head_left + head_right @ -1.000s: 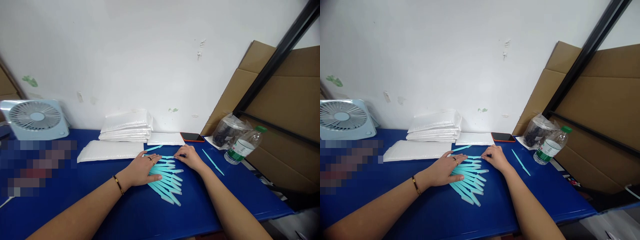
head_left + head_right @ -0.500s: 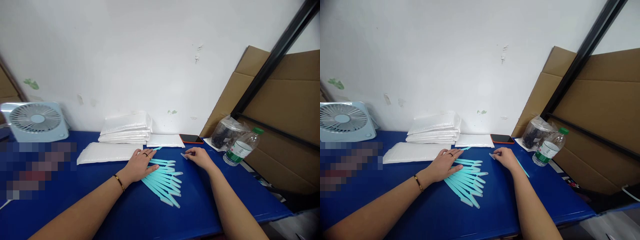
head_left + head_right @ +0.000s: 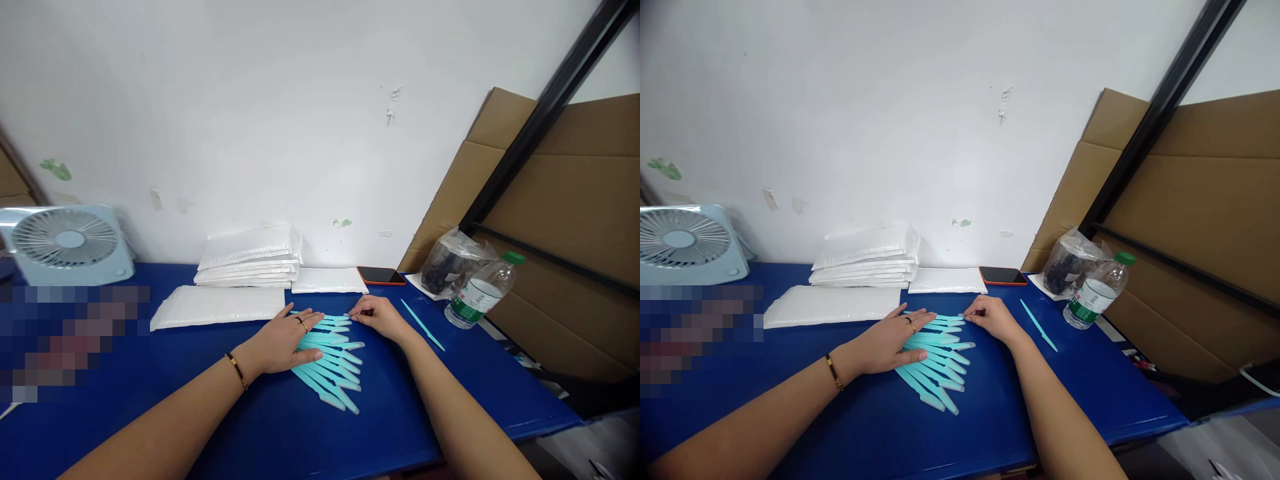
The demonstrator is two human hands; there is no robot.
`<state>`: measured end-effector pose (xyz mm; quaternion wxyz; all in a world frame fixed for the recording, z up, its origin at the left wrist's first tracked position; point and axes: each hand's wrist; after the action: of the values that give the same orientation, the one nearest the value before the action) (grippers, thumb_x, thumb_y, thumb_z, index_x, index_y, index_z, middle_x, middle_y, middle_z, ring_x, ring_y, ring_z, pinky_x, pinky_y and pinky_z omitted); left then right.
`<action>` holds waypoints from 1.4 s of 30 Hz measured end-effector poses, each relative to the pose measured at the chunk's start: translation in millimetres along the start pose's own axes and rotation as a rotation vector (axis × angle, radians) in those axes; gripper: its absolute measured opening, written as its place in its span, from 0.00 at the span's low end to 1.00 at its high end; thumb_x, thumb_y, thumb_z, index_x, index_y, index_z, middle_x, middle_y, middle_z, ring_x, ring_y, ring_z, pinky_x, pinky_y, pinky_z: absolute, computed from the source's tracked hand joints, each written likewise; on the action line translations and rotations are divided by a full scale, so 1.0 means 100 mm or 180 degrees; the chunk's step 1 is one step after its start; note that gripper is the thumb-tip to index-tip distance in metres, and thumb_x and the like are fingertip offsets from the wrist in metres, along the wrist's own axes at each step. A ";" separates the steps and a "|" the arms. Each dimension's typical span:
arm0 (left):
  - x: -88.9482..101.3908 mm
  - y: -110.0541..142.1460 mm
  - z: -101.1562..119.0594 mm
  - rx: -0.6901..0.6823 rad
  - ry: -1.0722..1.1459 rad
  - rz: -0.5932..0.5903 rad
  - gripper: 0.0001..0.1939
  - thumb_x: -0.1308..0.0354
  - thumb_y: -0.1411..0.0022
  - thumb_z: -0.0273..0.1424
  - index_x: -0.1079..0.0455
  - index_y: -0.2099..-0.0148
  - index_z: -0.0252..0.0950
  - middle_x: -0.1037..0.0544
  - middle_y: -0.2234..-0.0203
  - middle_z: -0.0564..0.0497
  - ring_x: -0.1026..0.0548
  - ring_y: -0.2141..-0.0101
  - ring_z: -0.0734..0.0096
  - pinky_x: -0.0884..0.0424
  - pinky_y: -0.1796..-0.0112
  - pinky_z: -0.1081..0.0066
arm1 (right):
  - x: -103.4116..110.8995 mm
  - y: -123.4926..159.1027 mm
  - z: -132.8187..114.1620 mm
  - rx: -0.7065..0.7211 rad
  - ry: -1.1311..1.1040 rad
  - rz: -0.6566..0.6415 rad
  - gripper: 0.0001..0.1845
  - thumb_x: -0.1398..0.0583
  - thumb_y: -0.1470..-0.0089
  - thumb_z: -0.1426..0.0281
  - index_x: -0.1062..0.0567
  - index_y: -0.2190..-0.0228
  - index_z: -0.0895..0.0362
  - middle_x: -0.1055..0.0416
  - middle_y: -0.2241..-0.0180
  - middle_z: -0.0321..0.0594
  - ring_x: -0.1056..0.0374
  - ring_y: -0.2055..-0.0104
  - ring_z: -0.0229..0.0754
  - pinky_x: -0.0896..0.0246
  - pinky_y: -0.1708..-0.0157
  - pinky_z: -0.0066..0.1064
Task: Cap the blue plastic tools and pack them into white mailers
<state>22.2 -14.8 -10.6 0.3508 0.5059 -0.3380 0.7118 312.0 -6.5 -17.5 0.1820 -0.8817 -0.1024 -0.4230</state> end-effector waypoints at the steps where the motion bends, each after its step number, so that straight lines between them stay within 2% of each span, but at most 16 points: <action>1: -0.01 0.00 0.00 0.0003 -0.0009 -0.0006 0.36 0.62 0.38 0.53 0.61 0.34 0.42 0.44 0.40 0.46 0.49 0.40 0.61 0.60 0.42 0.58 | 0.00 0.00 0.00 -0.0002 -0.0016 0.0005 0.08 0.39 0.50 0.67 0.21 0.69 0.53 0.28 0.69 0.38 0.33 0.69 0.37 0.40 0.68 0.28; 8: -0.02 -0.01 -0.01 0.0005 -0.0014 -0.0070 0.38 0.61 0.39 0.55 0.63 0.34 0.40 0.46 0.39 0.45 0.50 0.39 0.61 0.60 0.42 0.59 | 0.10 0.05 0.05 -0.0141 -0.0121 -0.0119 0.08 0.38 0.52 0.65 0.21 0.70 0.55 0.28 0.69 0.40 0.33 0.69 0.39 0.39 0.68 0.28; 13: -0.01 -0.01 0.00 0.0019 0.0022 -0.0082 0.39 0.60 0.40 0.55 0.64 0.34 0.41 0.46 0.39 0.46 0.50 0.39 0.60 0.61 0.41 0.59 | 0.08 0.05 0.03 -0.0073 -0.0133 -0.0152 0.08 0.39 0.52 0.65 0.21 0.69 0.55 0.28 0.69 0.40 0.32 0.68 0.39 0.39 0.66 0.29; 22: -0.01 -0.01 0.00 0.0022 -0.0005 -0.0099 0.40 0.60 0.41 0.56 0.64 0.34 0.40 0.47 0.39 0.45 0.51 0.39 0.60 0.61 0.42 0.59 | 0.09 0.03 0.06 -0.0170 -0.0140 -0.0208 0.12 0.44 0.46 0.65 0.22 0.66 0.55 0.27 0.67 0.40 0.32 0.65 0.39 0.40 0.65 0.29; 27: -0.01 -0.01 -0.02 0.0079 -0.0059 -0.0062 0.40 0.60 0.41 0.56 0.63 0.34 0.41 0.46 0.39 0.45 0.49 0.39 0.61 0.62 0.41 0.59 | 0.11 0.06 0.03 -0.0052 -0.0040 -0.0250 0.13 0.38 0.53 0.61 0.22 0.68 0.56 0.29 0.69 0.40 0.34 0.69 0.38 0.41 0.70 0.27; 29: -0.01 0.00 -0.03 0.0098 -0.0072 -0.0048 0.39 0.60 0.40 0.55 0.64 0.34 0.41 0.46 0.39 0.46 0.49 0.40 0.62 0.62 0.42 0.59 | 0.12 0.06 0.04 -0.0073 -0.0023 -0.0277 0.12 0.38 0.53 0.61 0.22 0.71 0.57 0.29 0.70 0.39 0.35 0.70 0.38 0.42 0.70 0.27; 32: -0.01 0.00 -0.05 0.0091 -0.0077 -0.0040 0.39 0.60 0.40 0.55 0.64 0.34 0.42 0.47 0.39 0.46 0.50 0.39 0.63 0.62 0.42 0.59 | 0.12 0.04 0.09 -0.0278 -0.0034 -0.0163 0.13 0.42 0.49 0.62 0.22 0.71 0.57 0.28 0.71 0.39 0.35 0.71 0.38 0.42 0.71 0.27; 35: -0.01 0.00 -0.05 0.0082 -0.0058 -0.0056 0.40 0.60 0.41 0.56 0.64 0.34 0.42 0.47 0.39 0.46 0.50 0.39 0.62 0.62 0.42 0.58 | 0.11 0.03 0.13 -0.0391 0.0030 -0.0032 0.14 0.40 0.51 0.61 0.22 0.67 0.56 0.28 0.71 0.39 0.35 0.71 0.38 0.43 0.72 0.27; 42: 0.00 0.00 -0.04 0.0113 -0.0010 -0.0109 0.41 0.60 0.42 0.57 0.64 0.34 0.42 0.47 0.39 0.46 0.51 0.39 0.61 0.62 0.41 0.57 | 0.04 0.00 0.08 -0.0109 0.0046 -0.0052 0.09 0.40 0.51 0.64 0.21 0.70 0.55 0.28 0.70 0.39 0.35 0.71 0.37 0.43 0.71 0.27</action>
<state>20.1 -11.9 -11.1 0.3534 0.5190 -0.3171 0.7108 320.2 -2.9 -18.9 0.1642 -0.8807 -0.1011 -0.4326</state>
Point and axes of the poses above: each hand's wrist, its own y-axis away from the middle knuckle, its own x-axis out of the back of the hand, z = x × y
